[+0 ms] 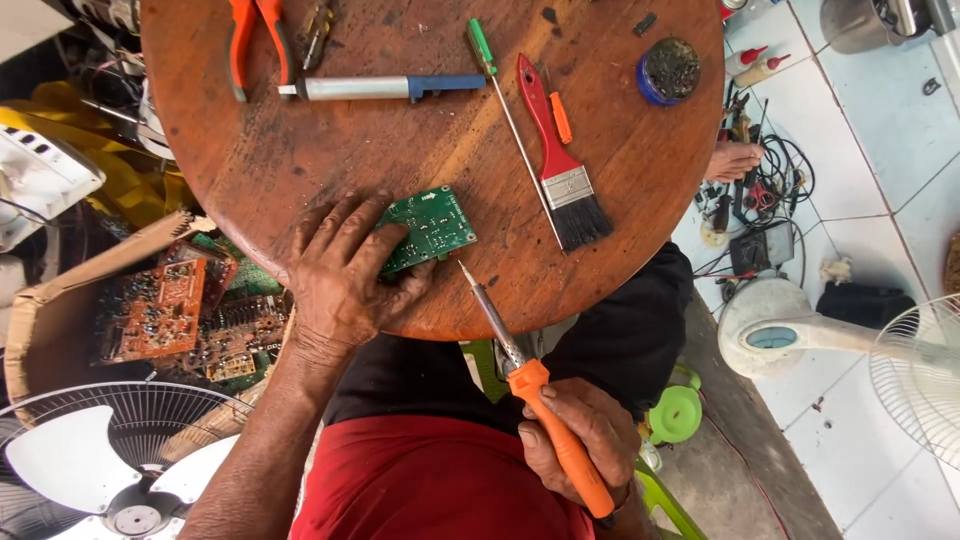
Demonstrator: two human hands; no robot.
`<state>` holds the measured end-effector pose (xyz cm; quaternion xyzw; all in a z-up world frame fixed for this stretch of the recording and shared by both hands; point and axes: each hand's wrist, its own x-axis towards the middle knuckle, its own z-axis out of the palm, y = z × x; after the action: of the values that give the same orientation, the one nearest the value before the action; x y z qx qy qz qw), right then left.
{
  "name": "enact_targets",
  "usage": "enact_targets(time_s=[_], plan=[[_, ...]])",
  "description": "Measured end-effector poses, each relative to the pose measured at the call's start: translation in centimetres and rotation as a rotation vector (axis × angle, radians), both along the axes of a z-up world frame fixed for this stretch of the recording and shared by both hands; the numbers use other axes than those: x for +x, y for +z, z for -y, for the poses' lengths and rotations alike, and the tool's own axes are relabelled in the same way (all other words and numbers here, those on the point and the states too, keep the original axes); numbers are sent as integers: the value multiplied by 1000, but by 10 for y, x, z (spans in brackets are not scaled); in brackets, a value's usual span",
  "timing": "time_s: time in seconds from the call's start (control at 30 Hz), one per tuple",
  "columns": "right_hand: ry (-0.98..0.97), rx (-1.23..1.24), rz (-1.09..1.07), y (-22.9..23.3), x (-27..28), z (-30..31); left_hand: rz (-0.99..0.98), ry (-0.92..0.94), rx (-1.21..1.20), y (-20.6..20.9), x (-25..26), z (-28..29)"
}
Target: Desoldering components from a printed circuit board using a soldering iron and a desoldering pump on a wooden workbench.
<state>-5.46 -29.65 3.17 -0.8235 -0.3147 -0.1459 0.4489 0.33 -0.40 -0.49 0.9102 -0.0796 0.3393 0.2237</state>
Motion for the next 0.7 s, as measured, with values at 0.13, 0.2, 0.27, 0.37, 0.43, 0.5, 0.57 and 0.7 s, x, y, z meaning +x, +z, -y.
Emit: enact_targets(time_s=[0.13,0.2,0.27,0.37,0.43,0.5,0.57,0.7], plan=[[26,-21,7,8,8,-5,-24,-2,26,-2,1,-3],[21,-11,19,9,10,-9,-35,-10,30,-1,1,-2],[24,-28,-2,5,7,-5,-82,-57,-3,1,-1,-2],[11,-37,-3,3,7,-2,-226,-116,-49,2,-5,-2],[-4,-36,9,5,9,-2,-331,-128,-68,5,-9,0],[0,-15,32,8,13,-5,-485,-93,-53,15,-11,0],[-7,-22,25,5,12,-3,-508,-90,-59,18,-9,0],[-5,-28,34,4,11,-2,-565,-55,-82,16,-10,0]])
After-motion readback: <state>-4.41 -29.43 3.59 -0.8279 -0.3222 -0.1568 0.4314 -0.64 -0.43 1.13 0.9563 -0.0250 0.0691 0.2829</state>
